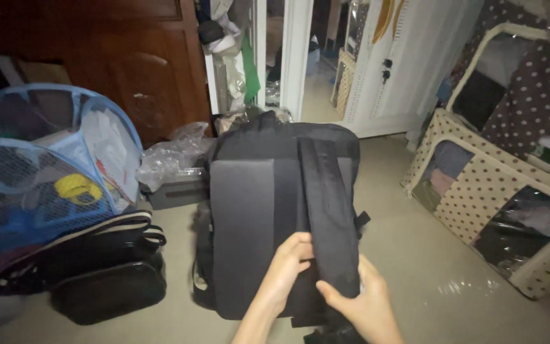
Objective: The person wipes the straps, back panel, and front surfaces of a black backpack with a cloth.
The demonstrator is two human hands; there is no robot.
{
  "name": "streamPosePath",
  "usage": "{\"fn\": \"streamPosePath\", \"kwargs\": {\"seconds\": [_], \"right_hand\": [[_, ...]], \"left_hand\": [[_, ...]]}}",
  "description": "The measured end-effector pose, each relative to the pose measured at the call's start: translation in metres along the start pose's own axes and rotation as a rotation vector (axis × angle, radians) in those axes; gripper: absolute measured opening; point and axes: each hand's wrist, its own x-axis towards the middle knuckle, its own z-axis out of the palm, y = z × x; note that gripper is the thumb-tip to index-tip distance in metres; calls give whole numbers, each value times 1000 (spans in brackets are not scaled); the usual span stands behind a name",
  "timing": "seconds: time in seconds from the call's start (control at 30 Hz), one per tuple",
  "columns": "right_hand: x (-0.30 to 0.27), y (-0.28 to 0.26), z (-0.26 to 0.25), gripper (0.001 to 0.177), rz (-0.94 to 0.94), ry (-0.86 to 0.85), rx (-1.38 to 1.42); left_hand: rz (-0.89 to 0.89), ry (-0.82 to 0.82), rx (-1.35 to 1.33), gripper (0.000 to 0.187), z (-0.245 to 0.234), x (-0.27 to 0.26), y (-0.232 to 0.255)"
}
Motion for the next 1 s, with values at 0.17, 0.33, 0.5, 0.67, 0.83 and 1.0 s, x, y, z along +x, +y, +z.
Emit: {"fn": "streamPosePath", "kwargs": {"seconds": [0.17,0.33,0.5,0.67,0.83,1.0], "right_hand": [[-2,40,38,47,-40,126,-121],[12,63,44,50,-67,116,-160],[65,110,26,30,175,93,35],[98,40,12,40,-10,5,174],[89,27,15,48,15,-25,227],[91,53,21,47,7,-18,211]], "left_hand": [[86,65,-6,35,-3,5,-2],[278,101,164,24,-9,21,-26],[419,65,411,47,-14,41,-43],[339,-20,494,39,-19,44,-26],[232,-66,1040,7,-44,30,64],[1088,332,1475,20,-69,69,133]]}}
